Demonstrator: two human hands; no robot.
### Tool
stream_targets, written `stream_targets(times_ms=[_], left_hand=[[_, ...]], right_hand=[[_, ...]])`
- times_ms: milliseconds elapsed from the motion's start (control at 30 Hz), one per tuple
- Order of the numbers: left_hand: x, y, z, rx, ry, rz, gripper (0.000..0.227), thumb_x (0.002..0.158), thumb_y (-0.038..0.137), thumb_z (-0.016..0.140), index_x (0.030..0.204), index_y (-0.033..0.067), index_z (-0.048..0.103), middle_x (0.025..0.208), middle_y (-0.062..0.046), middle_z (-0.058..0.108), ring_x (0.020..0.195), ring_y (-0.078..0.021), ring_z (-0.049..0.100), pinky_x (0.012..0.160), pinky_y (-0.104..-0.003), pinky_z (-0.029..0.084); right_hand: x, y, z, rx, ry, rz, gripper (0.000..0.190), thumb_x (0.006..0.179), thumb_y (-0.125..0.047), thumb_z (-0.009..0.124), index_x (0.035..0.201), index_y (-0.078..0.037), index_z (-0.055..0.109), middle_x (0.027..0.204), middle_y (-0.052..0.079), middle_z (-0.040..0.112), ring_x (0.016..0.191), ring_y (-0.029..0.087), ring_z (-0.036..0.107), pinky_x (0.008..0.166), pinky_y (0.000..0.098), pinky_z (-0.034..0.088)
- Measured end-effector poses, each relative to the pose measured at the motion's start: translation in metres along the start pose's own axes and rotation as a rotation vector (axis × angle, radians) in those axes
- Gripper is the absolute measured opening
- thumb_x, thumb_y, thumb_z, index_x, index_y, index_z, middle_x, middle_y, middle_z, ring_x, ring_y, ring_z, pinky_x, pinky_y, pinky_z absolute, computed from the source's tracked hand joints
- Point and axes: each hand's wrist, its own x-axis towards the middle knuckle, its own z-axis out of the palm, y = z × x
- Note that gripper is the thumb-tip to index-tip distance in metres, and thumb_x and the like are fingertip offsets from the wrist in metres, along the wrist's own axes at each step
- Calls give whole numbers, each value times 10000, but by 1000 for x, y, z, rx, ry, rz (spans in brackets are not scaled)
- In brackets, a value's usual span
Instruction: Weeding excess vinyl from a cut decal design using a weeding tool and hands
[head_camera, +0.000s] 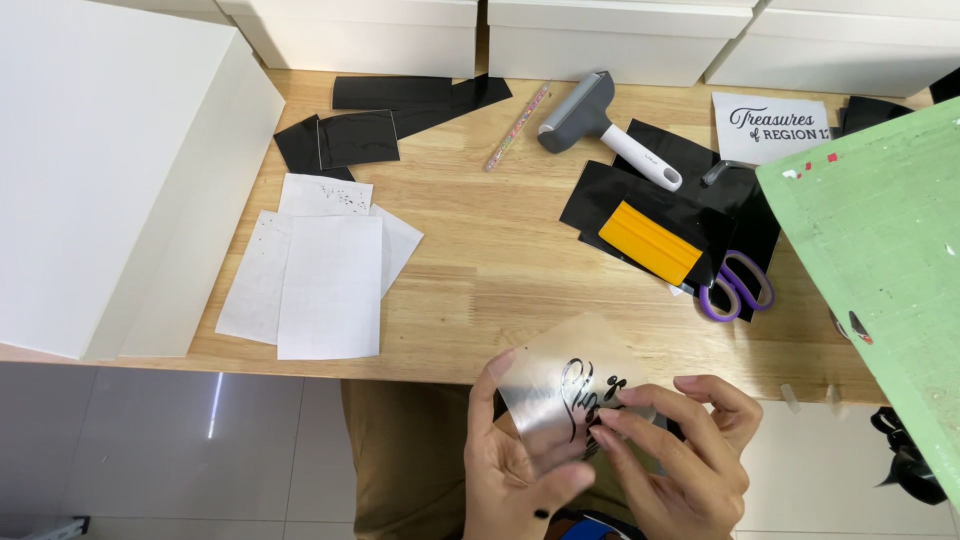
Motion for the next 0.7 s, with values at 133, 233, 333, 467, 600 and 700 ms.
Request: stream_targets(times_ms=[133,233,333,467,600,700], left_hand=[[-1,3,7,110,112,-26,849,775,-3,810,1514,171,430,934,-217,859,860,-233,845,809,-308,663],[-3,1,7,137,106,31,820,806,25,799,1520,136,412,956,-147,839,882,-193,807,849,-301,634],[-6,0,10,189,106,70,746,832,26,783,1487,149,448,904,-119,807,848,-167,778,856,-286,623],[-10,-5,12,204,101,193,743,866,3,746,1516,98,398,923,-123,804,841,-161,775,843,-277,632],[-12,-12,10,245,83,299,735,879,2,730,1515,60,369,951,-165,808,862,-177,778,887,-291,637],[-15,-12,14,338,140,345,730,854,-3,736,1498,65,398,919,-145,815,837,-166,790,846,-274,663]], right_hand=[[2,-3,-2,21,-6,-10,70,809,-162,799,795,-124,741,907,79,746,1006,309,518,915,344,418],[-2,-4,-3,35,-20,27,34,834,-156,767,823,-128,750,910,71,749,1068,322,511,922,336,407],[-2,-7,-4,69,-33,49,24,839,-134,744,845,-111,749,927,90,759,1085,333,535,961,354,414],[-1,-8,-6,106,-29,38,14,841,-109,731,834,-98,727,909,106,769,1026,318,594,970,357,409],[1,-8,-10,117,-82,-4,32,818,-97,757,837,-84,735,905,108,778,992,303,651,968,365,431],[8,-10,-10,121,-80,-56,20,829,-80,729,822,-62,727,860,115,776,827,195,724,955,366,457]])
